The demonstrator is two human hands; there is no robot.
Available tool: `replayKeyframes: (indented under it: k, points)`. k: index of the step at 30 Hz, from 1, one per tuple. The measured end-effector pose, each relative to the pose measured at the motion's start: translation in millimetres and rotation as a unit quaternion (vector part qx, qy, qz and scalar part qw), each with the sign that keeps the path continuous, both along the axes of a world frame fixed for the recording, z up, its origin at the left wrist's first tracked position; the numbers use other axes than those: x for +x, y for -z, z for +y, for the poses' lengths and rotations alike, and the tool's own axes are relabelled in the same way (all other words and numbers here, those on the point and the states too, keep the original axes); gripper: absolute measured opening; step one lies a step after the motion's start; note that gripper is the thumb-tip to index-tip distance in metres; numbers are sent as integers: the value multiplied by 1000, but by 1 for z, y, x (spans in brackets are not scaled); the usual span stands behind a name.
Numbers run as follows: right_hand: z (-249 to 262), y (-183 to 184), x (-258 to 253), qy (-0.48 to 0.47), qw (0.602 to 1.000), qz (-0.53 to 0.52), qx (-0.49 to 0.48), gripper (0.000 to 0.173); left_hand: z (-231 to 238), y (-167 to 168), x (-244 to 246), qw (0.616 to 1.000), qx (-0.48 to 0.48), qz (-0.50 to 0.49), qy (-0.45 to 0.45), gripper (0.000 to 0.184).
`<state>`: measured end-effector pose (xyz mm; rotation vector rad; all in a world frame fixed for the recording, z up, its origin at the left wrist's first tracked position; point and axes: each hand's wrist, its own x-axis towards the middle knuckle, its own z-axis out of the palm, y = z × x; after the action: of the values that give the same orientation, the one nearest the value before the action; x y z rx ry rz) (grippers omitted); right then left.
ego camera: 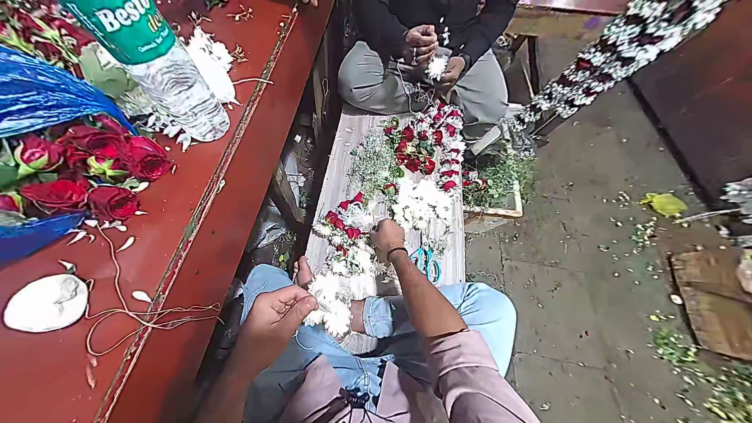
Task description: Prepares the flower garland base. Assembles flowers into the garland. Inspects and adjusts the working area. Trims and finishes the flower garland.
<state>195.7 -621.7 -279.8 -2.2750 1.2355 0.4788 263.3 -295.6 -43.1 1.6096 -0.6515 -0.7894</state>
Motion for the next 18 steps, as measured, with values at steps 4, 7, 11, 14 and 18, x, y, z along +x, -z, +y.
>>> replayKeyframes:
  k: [4,7,11,14,18]
  points:
    - [-23,-3,-20,169,957,-204,115,28,2,6,-3,1000,-7,11,6,21]
    - [-32,-23,-20,270,883,-314,224,22,-2,9,-2,1000,-14,14,12,21]
    - [-31,-75,-6,232,839,-399,289,17,-7,3,0,1000,-27,-10,2,21]
    - [-43,-110,21,193,830,-437,288,16,-11,-8,5,999,-30,-25,-25,21]
    - [-44,-166,19,140,858,-440,225,11,-12,-19,6,997,-44,-46,-39,20]
